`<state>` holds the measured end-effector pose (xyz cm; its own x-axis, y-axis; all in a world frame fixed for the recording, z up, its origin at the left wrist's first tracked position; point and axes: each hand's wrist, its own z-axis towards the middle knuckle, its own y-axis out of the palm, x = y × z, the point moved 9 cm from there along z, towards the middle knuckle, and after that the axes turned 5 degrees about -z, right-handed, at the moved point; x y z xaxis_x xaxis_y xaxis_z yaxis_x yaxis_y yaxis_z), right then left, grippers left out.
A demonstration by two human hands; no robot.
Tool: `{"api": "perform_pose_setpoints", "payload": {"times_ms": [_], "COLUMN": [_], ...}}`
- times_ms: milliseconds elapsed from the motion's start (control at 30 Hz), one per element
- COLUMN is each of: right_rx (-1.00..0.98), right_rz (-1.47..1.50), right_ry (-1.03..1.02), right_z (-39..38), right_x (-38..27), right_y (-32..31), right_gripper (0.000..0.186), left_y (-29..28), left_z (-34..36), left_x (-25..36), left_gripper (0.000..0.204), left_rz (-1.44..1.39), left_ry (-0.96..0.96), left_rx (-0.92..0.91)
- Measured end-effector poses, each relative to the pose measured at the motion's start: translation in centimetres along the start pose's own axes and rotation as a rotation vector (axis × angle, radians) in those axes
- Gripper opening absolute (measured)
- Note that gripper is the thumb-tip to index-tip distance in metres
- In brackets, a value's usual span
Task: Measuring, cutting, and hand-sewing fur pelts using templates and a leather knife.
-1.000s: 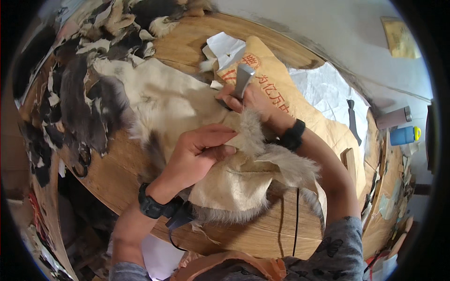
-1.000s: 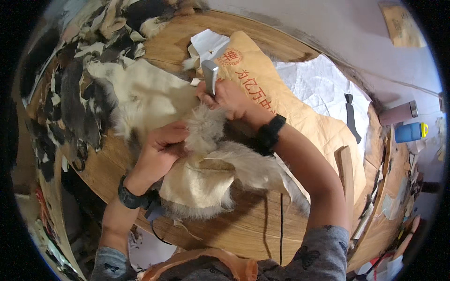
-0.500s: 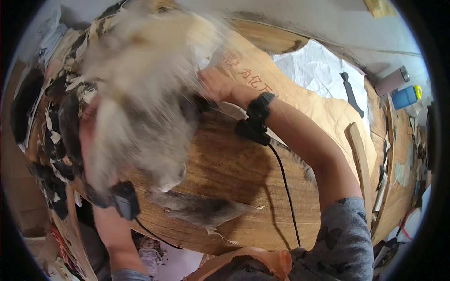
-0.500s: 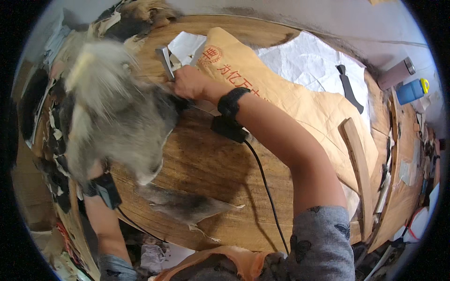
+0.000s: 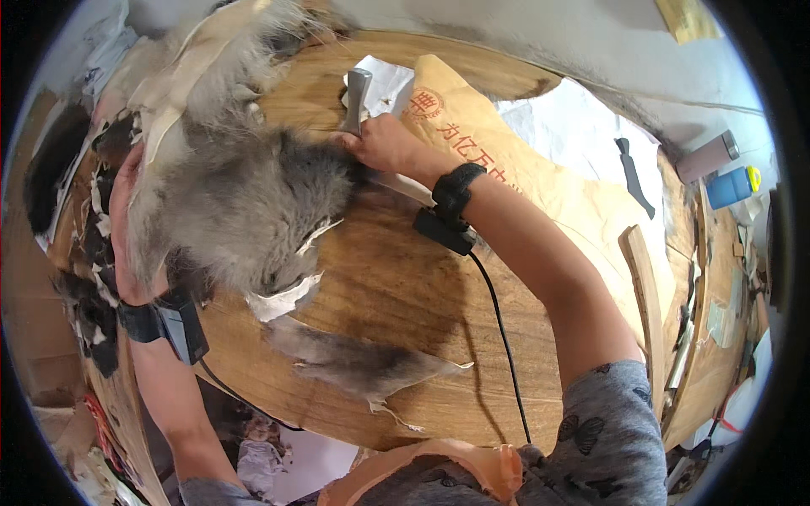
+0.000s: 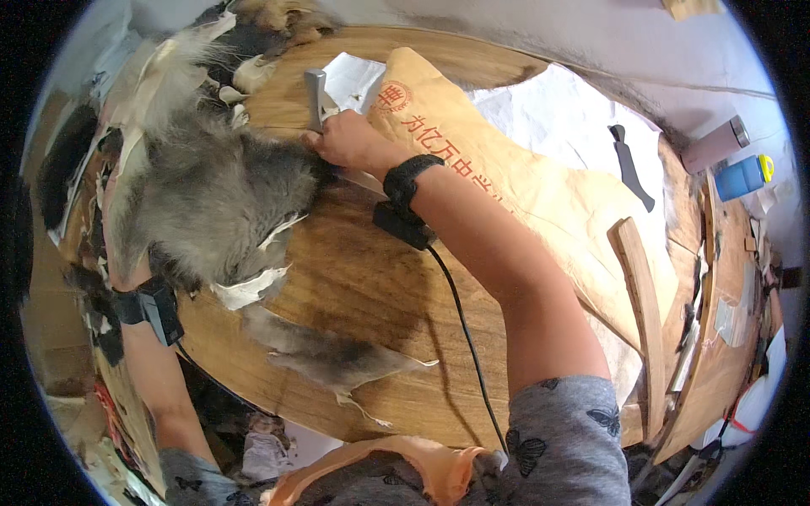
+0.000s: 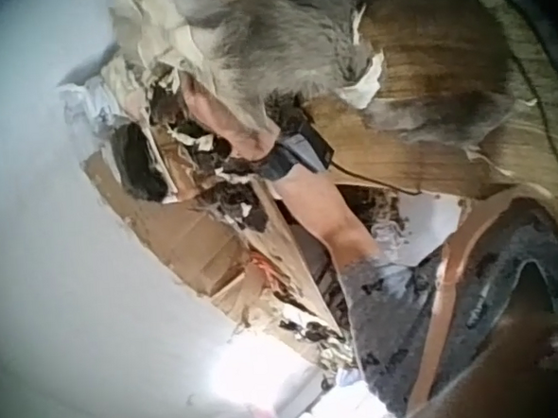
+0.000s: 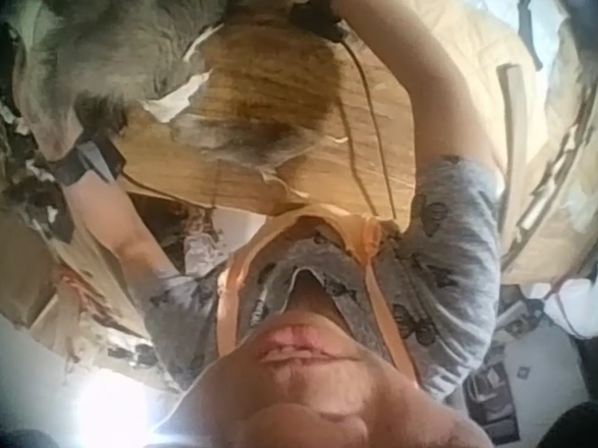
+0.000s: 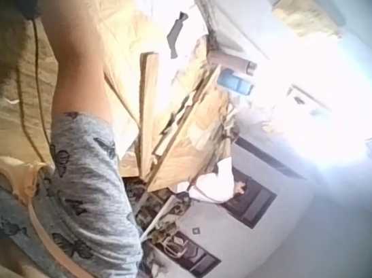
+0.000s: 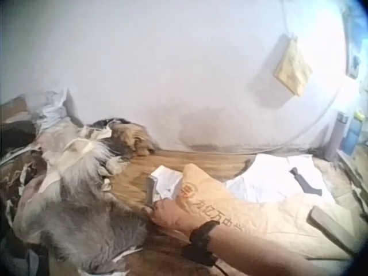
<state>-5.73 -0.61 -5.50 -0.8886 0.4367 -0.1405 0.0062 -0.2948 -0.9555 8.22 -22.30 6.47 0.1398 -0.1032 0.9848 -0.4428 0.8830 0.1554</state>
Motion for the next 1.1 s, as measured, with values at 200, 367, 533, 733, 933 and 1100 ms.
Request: {"api": "perform_pose_setpoints", "payload": {"times_ms": [200, 367, 533, 733, 933, 1100], "right_rx": [0.006, 0.102, 0.083, 0.267, 0.16, 0.108], "right_rz": [0.059, 0.123, 0.808, 0.814, 0.35, 0.23], "right_ry": [0.147, 0.223, 0.697, 0.408, 0.257, 0.147], "right_z": [-0.7, -1.6, -3.1, -3.2, -1.0, -0.4], "right_x": [0.6, 2.6, 4.0, 4.1, -4.7, -7.9], "right_y": [-0.1, 1.3, -2.2, -4.5, -8.3, -7.5], "right_gripper": [0.039, 0.041, 0.068, 0.044, 0.03, 0.031], "left_y": [3.4, 1.8, -6.3, 9.9, 13.3, 10.0], "left_z": [-3.4, -2.0, -1.5, -17.7, -25.8, -27.2], "left_x": [2.9, 8.0, 5.6, -4.9, -10.3, -9.6], "left_gripper": [0.046, 0.043, 0.038, 0.015, 0.016, 0.009], "left_rz": [0.153, 0.21, 1.07, 0.792, 0.841, 0.968], "left_ry": [0.117, 0.278, 0.162, 0.178, 0.292, 0.16], "left_rx": [0.039, 0.094, 0.249, -0.475, -0.637, -0.657]}}
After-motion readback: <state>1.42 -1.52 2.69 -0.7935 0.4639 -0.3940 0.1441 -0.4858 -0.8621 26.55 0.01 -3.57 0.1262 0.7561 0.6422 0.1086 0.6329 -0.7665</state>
